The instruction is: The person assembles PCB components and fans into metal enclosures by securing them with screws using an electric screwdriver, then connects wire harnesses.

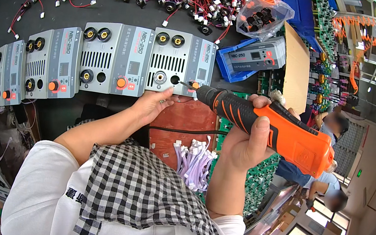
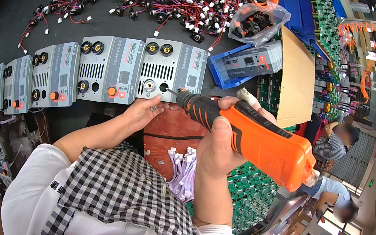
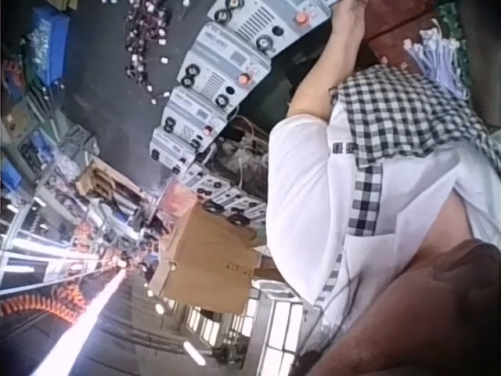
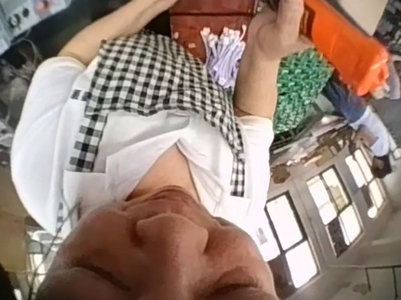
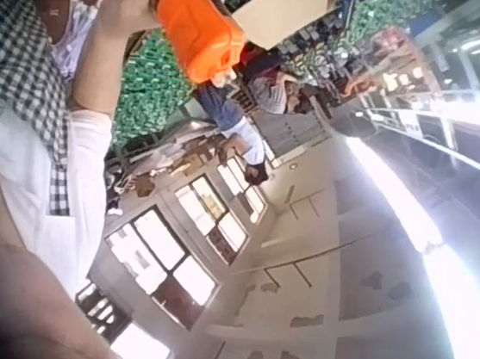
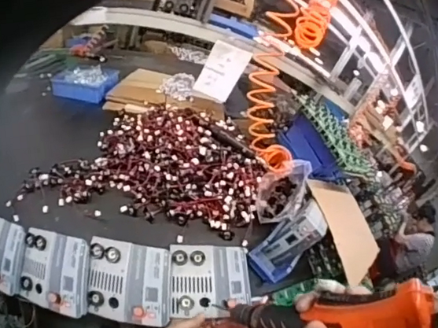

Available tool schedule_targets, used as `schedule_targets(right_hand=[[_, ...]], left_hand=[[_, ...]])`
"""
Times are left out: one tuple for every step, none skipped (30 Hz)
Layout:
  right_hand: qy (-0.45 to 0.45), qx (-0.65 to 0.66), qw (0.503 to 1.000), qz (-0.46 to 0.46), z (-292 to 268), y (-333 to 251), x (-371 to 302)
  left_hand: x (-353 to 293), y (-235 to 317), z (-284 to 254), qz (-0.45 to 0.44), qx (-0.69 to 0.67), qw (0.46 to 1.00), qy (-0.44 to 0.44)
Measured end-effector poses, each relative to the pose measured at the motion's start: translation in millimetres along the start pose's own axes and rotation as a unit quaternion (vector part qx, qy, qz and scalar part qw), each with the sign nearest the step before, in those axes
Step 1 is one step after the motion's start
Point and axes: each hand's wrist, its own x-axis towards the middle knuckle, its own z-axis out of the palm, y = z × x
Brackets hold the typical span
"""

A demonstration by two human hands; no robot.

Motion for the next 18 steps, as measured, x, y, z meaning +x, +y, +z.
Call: schedule_targets(right_hand=[[0.002,-0.004,1.0,0.002,2,2,1],[-0.006,-0.029,0.999,0.011,-3,6,1],[-0.008,-0.029,0.999,0.013,-2,7,1],[-0.006,-0.033,0.999,0.011,-1,9,0],[-0.004,-0.036,0.999,0.01,0,11,-1],[-0.006,-0.037,0.999,0.01,2,11,-3],[-0.01,-0.026,1.0,0.006,5,8,-4],[-0.014,-0.015,1.0,0.002,7,6,-5],[-0.016,-0.016,1.0,0.003,7,6,-5],[-0.023,-0.018,1.0,0.0,8,5,-6],[-0.03,-0.02,0.999,-0.003,9,5,-6],[-0.033,-0.02,0.999,-0.003,11,5,-6],[-0.033,-0.021,0.999,-0.002,12,6,-6],[-0.033,-0.022,0.999,0.0,13,7,-6],[-0.034,-0.023,0.999,0.0,14,8,-6],[-0.037,-0.031,0.999,-0.002,14,10,-5],[-0.04,-0.04,0.998,-0.005,14,11,-4],[-0.042,-0.04,0.998,-0.004,15,11,-4]], left_hand=[[-1,3,3,0.002,-0.002,1.0,0.003],[-1,4,5,-0.007,-0.008,1.0,0.029],[-2,5,7,-0.016,-0.015,0.998,0.055],[-1,5,7,-0.016,-0.004,0.998,0.057],[-1,6,5,-0.015,-0.006,0.998,0.057],[-2,7,2,-0.006,0.0,0.999,0.044],[-3,8,2,0.003,0.006,0.999,0.031],[-4,7,1,0.004,0.004,0.999,0.031],[-4,5,0,0.007,-0.016,0.999,0.046],[-5,4,-2,0.011,-0.035,0.997,0.061],[-4,4,-3,0.012,-0.037,0.997,0.061],[-3,4,-5,0.01,-0.064,0.997,0.044],[-2,4,-6,0.006,-0.09,0.996,0.027],[-1,4,-7,0.005,-0.091,0.995,0.025],[0,4,-8,-0.006,-0.106,0.994,0.016],[-1,4,-8,-0.016,-0.121,0.992,0.008],[-1,3,-7,-0.016,-0.122,0.992,0.008],[-2,3,-6,-0.008,-0.124,0.992,0.005]])
